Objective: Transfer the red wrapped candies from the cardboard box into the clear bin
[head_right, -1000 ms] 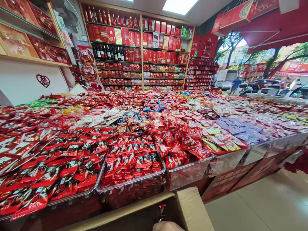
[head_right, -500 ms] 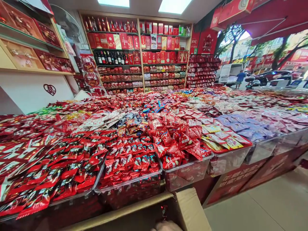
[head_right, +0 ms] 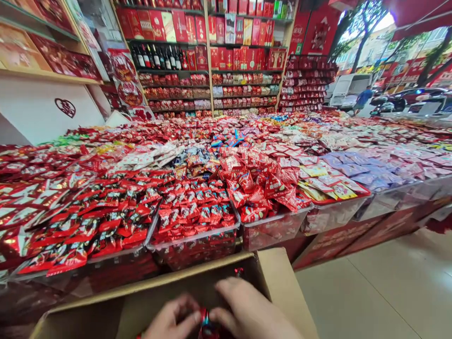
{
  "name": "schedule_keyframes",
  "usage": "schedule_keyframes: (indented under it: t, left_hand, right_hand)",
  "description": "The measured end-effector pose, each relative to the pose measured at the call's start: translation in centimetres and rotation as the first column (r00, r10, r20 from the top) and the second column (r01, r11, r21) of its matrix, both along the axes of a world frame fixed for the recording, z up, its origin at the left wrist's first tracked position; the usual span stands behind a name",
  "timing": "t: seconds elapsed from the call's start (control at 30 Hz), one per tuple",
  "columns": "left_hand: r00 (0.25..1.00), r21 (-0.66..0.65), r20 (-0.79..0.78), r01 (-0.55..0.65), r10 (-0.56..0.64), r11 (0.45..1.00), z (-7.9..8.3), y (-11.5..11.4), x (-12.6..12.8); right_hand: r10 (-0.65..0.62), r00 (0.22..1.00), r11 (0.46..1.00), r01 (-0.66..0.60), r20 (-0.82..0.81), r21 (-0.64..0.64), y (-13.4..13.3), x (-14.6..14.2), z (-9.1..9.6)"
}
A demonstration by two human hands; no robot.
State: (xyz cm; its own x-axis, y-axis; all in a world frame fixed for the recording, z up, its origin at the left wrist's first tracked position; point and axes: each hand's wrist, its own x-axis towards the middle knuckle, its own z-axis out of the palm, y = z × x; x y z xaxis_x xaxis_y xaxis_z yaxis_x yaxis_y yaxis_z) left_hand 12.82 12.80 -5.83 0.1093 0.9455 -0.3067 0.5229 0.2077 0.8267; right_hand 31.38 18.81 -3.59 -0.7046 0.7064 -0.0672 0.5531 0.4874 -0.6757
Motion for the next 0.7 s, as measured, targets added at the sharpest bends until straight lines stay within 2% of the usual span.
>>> schedule_keyframes:
  t: [0.03, 0.1, 0.17, 0.33, 0.4, 0.47, 0.53, 0.7]
  left_hand:
    - [0.999, 0.004, 0.042, -0.031, 0.031, 1.0, 0.7, 0.2, 0.2]
    - [0.967, 0.033, 0.183, -0.187, 0.178, 0.982, 2.0, 0.3, 0.7]
    - [0.923, -0.025, 0.3, -0.244, 0.24, 0.97, 3.0, 0.4, 1.1]
    - [0.825, -0.085, 0.439, -0.356, 0.356, 0.93, 3.6, -0.1, 1.3]
    - [0.812, -0.065, 0.453, -0.381, 0.367, 0.922, 3.4, -0.3, 1.2]
    - [0.801, -0.049, 0.462, -0.405, 0.38, 0.913, 3.2, -0.4, 1.3]
    - [0.771, -0.053, 0.483, -0.447, 0.415, 0.893, 2.9, -0.6, 1.6]
    - [0.636, -0.176, 0.599, -0.488, 0.487, 0.855, 2.3, -0.6, 2.1]
  right_hand:
    - [-0.015, 0.996, 0.996, 0.007, -0.084, -0.087, 0.1, 0.0, 0.6]
    - [-0.061, 0.976, 0.963, 0.003, -0.208, -0.269, 0.2, -0.2, 1.4]
    - [-0.126, 0.953, 0.914, 0.002, -0.277, -0.406, 0.3, -0.4, 1.5]
    - [-0.265, 0.868, 0.785, -0.059, -0.42, -0.616, -0.2, -1.1, 1.0]
    - [-0.3, 0.84, 0.772, -0.064, -0.452, -0.632, -0.4, -1.2, 0.8]
    - [-0.318, 0.825, 0.792, -0.039, -0.466, -0.609, -0.5, -1.3, 0.7]
    - [-0.304, 0.831, 0.834, -0.004, -0.466, -0.551, -0.7, -1.3, 0.7]
    - [-0.114, 0.932, 0.971, 0.031, -0.343, -0.236, -0.9, -1.1, 0.9]
